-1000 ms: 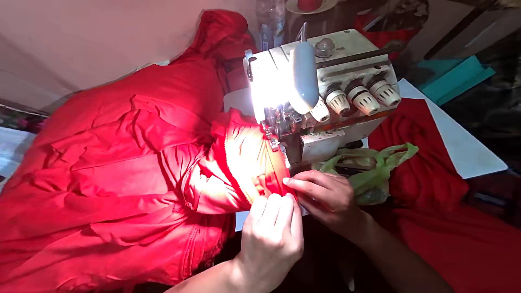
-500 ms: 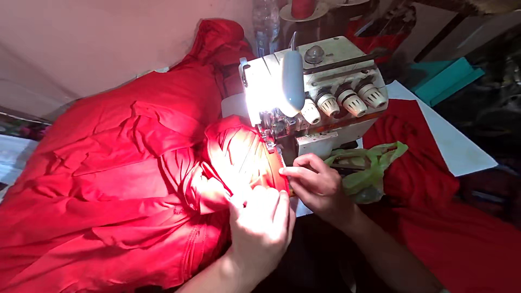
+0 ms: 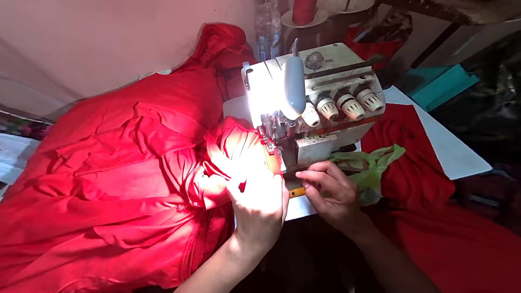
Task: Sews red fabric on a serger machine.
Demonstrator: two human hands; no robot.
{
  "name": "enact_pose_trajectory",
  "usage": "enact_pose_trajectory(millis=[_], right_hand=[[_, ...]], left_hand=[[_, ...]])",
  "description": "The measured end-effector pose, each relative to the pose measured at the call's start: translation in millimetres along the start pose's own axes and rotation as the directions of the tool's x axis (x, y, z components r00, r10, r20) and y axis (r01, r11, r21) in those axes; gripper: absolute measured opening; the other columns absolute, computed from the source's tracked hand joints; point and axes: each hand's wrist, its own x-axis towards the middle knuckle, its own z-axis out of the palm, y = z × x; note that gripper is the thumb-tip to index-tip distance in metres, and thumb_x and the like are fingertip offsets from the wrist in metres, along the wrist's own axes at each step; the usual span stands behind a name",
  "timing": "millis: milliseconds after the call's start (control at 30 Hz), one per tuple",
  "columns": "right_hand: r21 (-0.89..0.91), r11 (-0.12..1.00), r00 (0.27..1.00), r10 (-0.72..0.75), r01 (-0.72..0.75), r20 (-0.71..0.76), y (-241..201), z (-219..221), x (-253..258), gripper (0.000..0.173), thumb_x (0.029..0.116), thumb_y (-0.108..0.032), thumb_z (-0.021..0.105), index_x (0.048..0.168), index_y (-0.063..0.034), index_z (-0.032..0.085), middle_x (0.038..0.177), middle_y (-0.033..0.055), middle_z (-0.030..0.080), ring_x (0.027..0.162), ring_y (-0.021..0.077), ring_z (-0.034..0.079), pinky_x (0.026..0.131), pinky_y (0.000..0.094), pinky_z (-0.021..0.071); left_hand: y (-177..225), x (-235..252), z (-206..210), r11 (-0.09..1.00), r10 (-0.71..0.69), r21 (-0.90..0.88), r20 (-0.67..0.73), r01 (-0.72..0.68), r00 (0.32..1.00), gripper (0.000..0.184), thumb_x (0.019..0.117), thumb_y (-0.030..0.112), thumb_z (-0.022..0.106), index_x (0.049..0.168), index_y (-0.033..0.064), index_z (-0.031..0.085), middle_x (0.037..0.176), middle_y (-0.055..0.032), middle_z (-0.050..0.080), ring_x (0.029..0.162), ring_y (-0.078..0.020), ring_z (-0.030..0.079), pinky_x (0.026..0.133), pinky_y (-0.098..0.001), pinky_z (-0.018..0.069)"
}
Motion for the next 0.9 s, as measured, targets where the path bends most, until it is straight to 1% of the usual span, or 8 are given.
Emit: enact_pose_trajectory(millis=[100, 200, 333, 467, 567, 667, 800, 900], right_hand=[[-0.016, 1.000, 1.000, 0.018, -0.018, 0.000, -4.1, -0.5, -0.2, 0.018, 0.0948, -0.009, 0.060, 0.102, -0.0004, 0.074, 0.091, 0.0110, 0.065, 0.071, -0.0006, 0.055, 0.062, 0.0076, 0.0436], [-0.026, 0.999, 1.000, 0.028, -0.027, 0.014, -12.6, 1.2, 0.7, 0.020, 0.0952, -0.011, 0.059, 0.102, 0.0015, 0.073, 0.089, 0.0114, 0.065, 0.068, 0.0000, 0.054, 0.060, 0.0090, 0.0432], [-0.047, 0.995, 0.996, 0.086, -0.087, -0.004, -28.6, 9.1, 7.3, 0.023, 0.0948, -0.013, 0.060, 0.102, 0.0041, 0.073, 0.082, 0.0082, 0.067, 0.061, -0.0003, 0.053, 0.056, 0.0116, 0.0448], [-0.031, 0.987, 0.987, 0.159, -0.159, 0.003, -38.0, 20.9, 12.4, 0.022, 0.0951, -0.015, 0.061, 0.095, 0.0028, 0.072, 0.076, 0.0047, 0.067, 0.058, -0.0026, 0.053, 0.056, 0.0116, 0.0446], [0.063, 0.965, 0.967, 0.255, -0.255, 0.020, -41.6, 35.7, 8.8, 0.021, 0.0944, -0.019, 0.064, 0.092, 0.0011, 0.067, 0.074, 0.0017, 0.064, 0.059, -0.0022, 0.054, 0.055, 0.0126, 0.0458], [0.200, 0.904, 0.926, 0.370, -0.378, 0.076, -43.0, 42.7, 3.4, 0.027, 0.0889, -0.013, 0.071, 0.105, 0.0022, 0.056, 0.092, 0.0042, 0.071, 0.074, 0.0033, 0.069, 0.064, 0.0191, 0.0585], [-0.094, 0.845, 0.849, 0.517, -0.526, -0.106, -18.1, 27.3, 16.4, 0.023, 0.0882, -0.004, 0.064, 0.108, 0.0066, 0.057, 0.084, 0.0135, 0.067, 0.072, 0.0164, 0.067, 0.067, 0.0339, 0.0557], [-0.037, 0.809, 0.807, 0.581, -0.587, -0.102, -5.7, 20.8, 22.2, 0.028, 0.0907, 0.000, 0.063, 0.117, 0.0079, 0.055, 0.093, 0.0174, 0.067, 0.080, 0.0187, 0.067, 0.073, 0.0354, 0.0556]], left_hand=[[-11.9, 10.4, -0.2, 0.990, -0.073, -0.115, 0.069, 0.081, 0.995, 0.023, 0.0906, 0.020, 0.061, 0.079, 0.0072, 0.076, 0.076, -0.0089, 0.072, 0.076, -0.0274, 0.069, 0.077, -0.0464, 0.0485], [-31.3, 29.3, 3.9, 0.943, -0.171, -0.237, 0.253, 0.233, 0.952, 0.027, 0.0922, 0.021, 0.060, 0.101, 0.0012, 0.076, 0.109, -0.0185, 0.073, 0.109, -0.0375, 0.066, 0.092, -0.0535, 0.0501], [-52.0, 38.2, 17.0, 0.904, -0.248, -0.274, 0.292, 0.329, 0.924, 0.018, 0.0933, 0.016, 0.066, 0.099, 0.0023, 0.076, 0.102, -0.0159, 0.069, 0.103, -0.0374, 0.061, 0.084, -0.0561, 0.0442], [-50.8, 10.5, 0.6, 0.866, -0.374, -0.283, 0.178, 0.412, 0.910, 0.022, 0.0951, 0.019, 0.063, 0.097, 0.0006, 0.075, 0.094, -0.0152, 0.068, 0.095, -0.0319, 0.064, 0.091, -0.0506, 0.0476], [-15.2, -29.0, -21.1, 0.893, -0.364, -0.270, 0.042, 0.361, 0.930, 0.020, 0.0899, 0.014, 0.064, 0.091, -0.0023, 0.076, 0.090, -0.0171, 0.073, 0.091, -0.0313, 0.071, 0.086, -0.0431, 0.0555], [17.4, -57.5, -18.6, 0.925, -0.249, -0.282, 0.052, 0.254, 0.967, 0.018, 0.0858, 0.014, 0.061, 0.082, 0.0041, 0.075, 0.087, -0.0106, 0.074, 0.089, -0.0266, 0.070, 0.082, -0.0420, 0.0541], [28.1, -52.4, -5.9, 0.955, -0.089, -0.271, 0.125, 0.120, 0.988, 0.026, 0.0894, 0.018, 0.063, 0.107, 0.0066, 0.079, 0.107, -0.0156, 0.073, 0.106, -0.0347, 0.069, 0.095, -0.0497, 0.0521], [25.3, -28.6, -20.2, 0.965, -0.033, -0.256, 0.076, 0.051, 0.997, 0.029, 0.0890, 0.017, 0.065, 0.113, 0.0049, 0.077, 0.116, -0.0188, 0.072, 0.108, -0.0365, 0.069, 0.090, -0.0474, 0.0552]])
